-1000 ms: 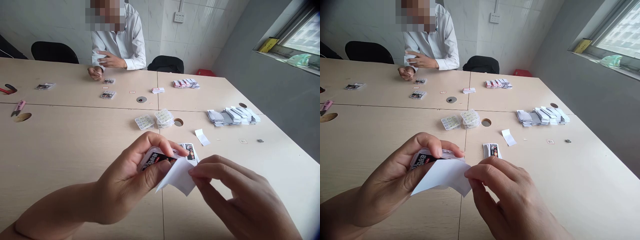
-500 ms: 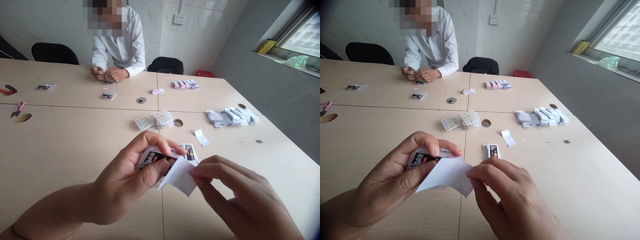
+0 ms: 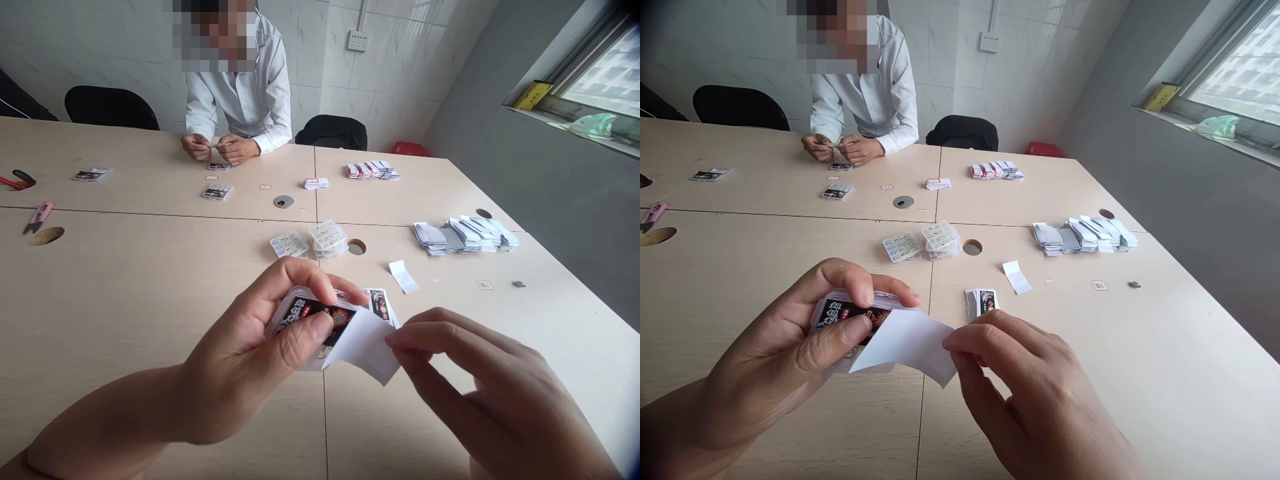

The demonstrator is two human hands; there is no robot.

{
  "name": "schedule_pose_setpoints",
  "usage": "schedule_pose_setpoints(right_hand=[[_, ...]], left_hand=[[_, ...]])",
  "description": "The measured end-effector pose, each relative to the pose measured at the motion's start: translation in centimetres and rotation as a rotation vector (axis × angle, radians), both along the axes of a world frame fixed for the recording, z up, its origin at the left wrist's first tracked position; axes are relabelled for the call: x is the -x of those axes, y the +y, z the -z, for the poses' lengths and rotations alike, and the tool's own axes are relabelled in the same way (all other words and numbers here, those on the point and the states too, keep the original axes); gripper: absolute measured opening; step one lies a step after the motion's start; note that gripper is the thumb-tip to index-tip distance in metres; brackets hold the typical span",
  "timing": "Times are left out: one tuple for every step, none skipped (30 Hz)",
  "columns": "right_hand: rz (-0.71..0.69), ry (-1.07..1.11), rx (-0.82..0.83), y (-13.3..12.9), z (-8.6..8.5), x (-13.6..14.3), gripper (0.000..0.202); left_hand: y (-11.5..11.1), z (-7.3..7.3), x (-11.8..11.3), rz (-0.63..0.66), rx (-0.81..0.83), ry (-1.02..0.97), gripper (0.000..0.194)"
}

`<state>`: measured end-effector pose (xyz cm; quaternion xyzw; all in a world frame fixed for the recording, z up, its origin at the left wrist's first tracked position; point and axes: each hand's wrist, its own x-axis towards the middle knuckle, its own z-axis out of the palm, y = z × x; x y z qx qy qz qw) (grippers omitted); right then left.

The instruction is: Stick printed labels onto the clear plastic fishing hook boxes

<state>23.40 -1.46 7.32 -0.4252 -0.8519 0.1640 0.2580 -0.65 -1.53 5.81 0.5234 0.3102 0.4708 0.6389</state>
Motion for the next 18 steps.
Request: schedule_pose_setpoints(right_hand=[[0.008, -0.006, -0.005, -0.03, 0.03, -0.07, 0.015], [0.012, -0.010, -0.012, -0.07, 0.06, -0.15, 0.014], [0.014, -0.012, -0.018, -0.11, 0.08, -0.22, 0.014], [0.015, -0.016, -0.019, -0.14, 0.10, -0.29, 0.014], [0.015, -0.021, -0.016, -0.15, 0.11, -0.34, 0.014], [0.014, -0.024, -0.015, -0.15, 0.11, -0.38, 0.014], [0.015, -0.027, -0.012, -0.14, 0.09, -0.40, 0.014], [0.018, -0.032, -0.006, -0.12, 0.05, -0.41, 0.015], [0.021, -0.036, -0.002, -0.10, 0.01, -0.41, 0.015], [0.021, -0.038, 0.003, -0.09, -0.03, -0.40, 0.016], [0.021, -0.036, 0.004, -0.08, -0.07, -0.39, 0.016], [0.023, -0.034, 0.006, -0.07, -0.11, -0.37, 0.016], [0.026, -0.036, 0.012, -0.06, -0.13, -0.35, 0.016], [0.029, -0.031, 0.010, -0.05, -0.14, -0.32, 0.017], [0.030, -0.028, 0.011, -0.03, -0.14, -0.27, 0.017], [0.033, -0.029, 0.012, 0.00, -0.14, -0.22, 0.017], [0.034, -0.030, 0.010, 0.04, -0.12, -0.17, 0.017], [0.034, -0.034, 0.011, 0.09, -0.11, -0.11, 0.017]], left_hand=[[0.03, 0.00, -0.05, -0.002, -0.004, -0.002, 0.011], [0.08, 0.00, -0.11, -0.005, -0.005, -0.006, 0.011], [0.13, -0.01, -0.17, -0.012, -0.004, -0.014, 0.011], [0.19, -0.04, -0.23, -0.020, -0.004, -0.026, 0.011], [0.25, -0.08, -0.27, -0.031, -0.003, -0.041, 0.011], [0.30, -0.15, -0.29, -0.038, 0.000, -0.052, 0.012], [0.34, -0.24, -0.29, -0.039, 0.001, -0.057, 0.012], [0.37, -0.33, -0.26, -0.040, 0.002, -0.058, 0.012], [0.38, -0.42, -0.23, -0.037, 0.001, -0.055, 0.012], [0.38, -0.51, -0.20, -0.034, 0.003, -0.048, 0.013], [0.36, -0.57, -0.18, -0.030, 0.005, -0.043, 0.013], [0.32, -0.60, -0.19, -0.029, 0.006, -0.045, 0.013], [0.28, -0.61, -0.21, -0.034, 0.008, -0.053, 0.013], [0.23, -0.60, -0.24, -0.041, 0.010, -0.065, 0.012], [0.19, -0.57, -0.28, -0.047, 0.011, -0.077, 0.012], [0.16, -0.54, -0.30, -0.050, 0.013, -0.085, 0.012], [0.13, -0.50, -0.29, -0.057, 0.012, -0.091, 0.012], [0.11, -0.47, -0.26, -0.059, 0.008, -0.090, 0.012]])
